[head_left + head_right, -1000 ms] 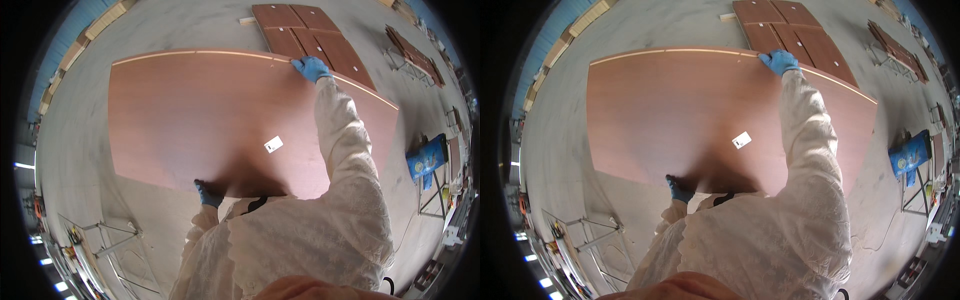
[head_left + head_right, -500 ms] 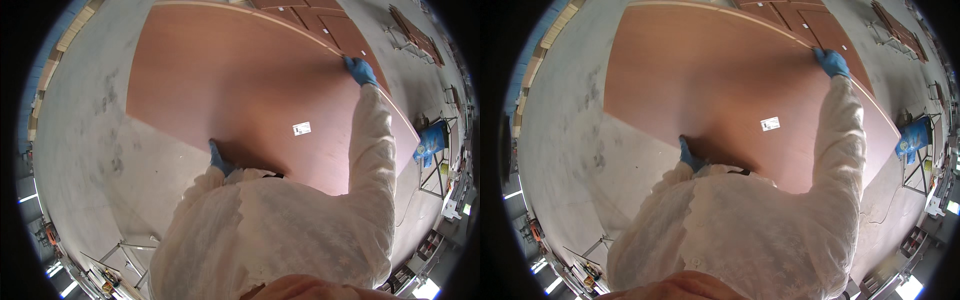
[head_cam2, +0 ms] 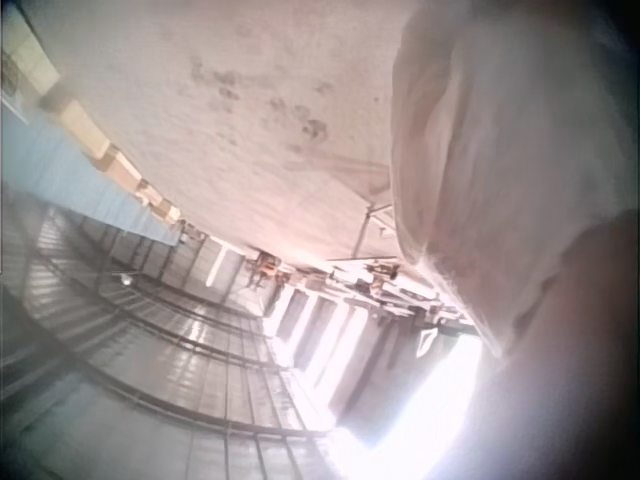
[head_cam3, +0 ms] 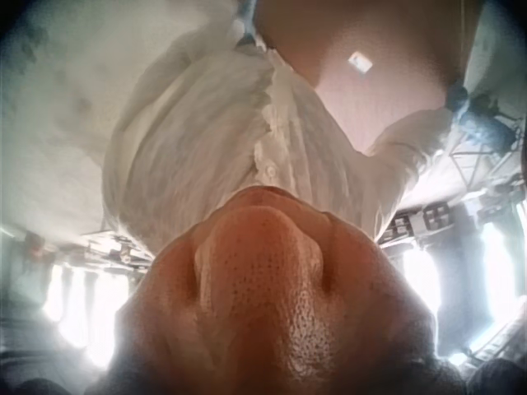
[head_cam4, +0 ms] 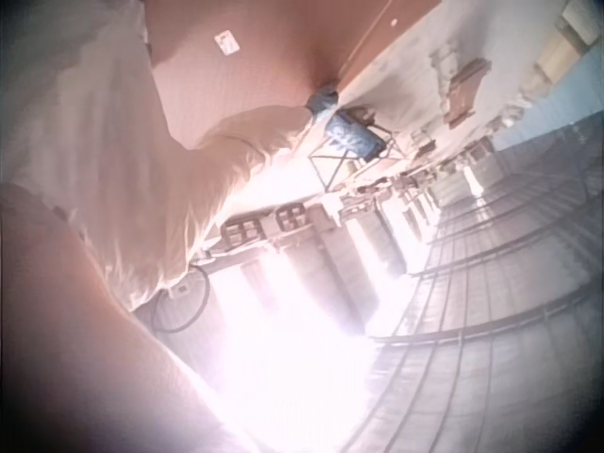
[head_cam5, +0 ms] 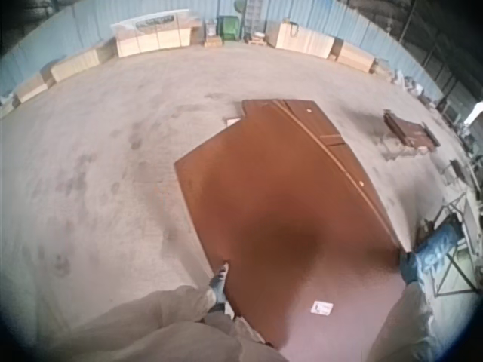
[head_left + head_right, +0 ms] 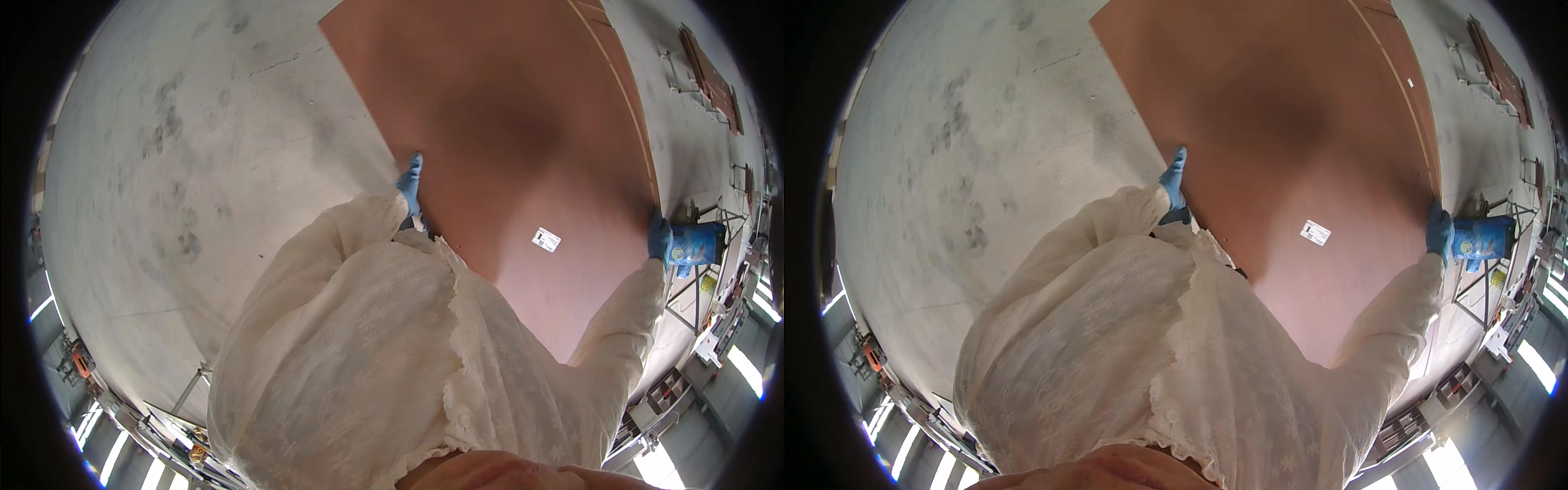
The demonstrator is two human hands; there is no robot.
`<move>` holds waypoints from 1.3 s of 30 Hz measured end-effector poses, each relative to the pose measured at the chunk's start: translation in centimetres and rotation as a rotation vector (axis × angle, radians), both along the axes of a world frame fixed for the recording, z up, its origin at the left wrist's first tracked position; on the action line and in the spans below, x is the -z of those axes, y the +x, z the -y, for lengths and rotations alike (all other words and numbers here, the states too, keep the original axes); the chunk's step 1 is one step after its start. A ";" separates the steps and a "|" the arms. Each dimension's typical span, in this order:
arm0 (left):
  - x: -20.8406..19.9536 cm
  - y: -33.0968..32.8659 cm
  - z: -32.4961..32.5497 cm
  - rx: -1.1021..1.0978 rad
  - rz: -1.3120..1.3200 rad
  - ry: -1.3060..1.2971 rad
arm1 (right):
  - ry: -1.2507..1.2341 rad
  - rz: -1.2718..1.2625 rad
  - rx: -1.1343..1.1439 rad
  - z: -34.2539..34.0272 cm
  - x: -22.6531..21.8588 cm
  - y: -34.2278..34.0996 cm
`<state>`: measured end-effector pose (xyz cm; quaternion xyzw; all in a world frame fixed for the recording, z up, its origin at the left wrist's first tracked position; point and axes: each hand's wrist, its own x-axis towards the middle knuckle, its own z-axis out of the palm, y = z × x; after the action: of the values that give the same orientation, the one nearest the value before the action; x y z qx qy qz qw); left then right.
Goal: The person lifts and moves large brown wooden panels, aligns them on the floor, and stacks them with other panels. The person kneels to adjust the panels and then stands to carry and place additional pieces.
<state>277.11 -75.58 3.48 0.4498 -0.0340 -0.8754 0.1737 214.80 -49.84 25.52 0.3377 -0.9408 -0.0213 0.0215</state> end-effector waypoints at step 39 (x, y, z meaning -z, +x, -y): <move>-4.9 -11.2 18.1 0.420 -0.112 0.301 | -0.048 0.120 0.505 -2.4 2.6 7.1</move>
<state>265.90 -93.70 8.40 0.4046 0.0137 -0.9110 -0.0790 221.86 -47.40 22.92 0.0921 -0.9951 0.0164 -0.0321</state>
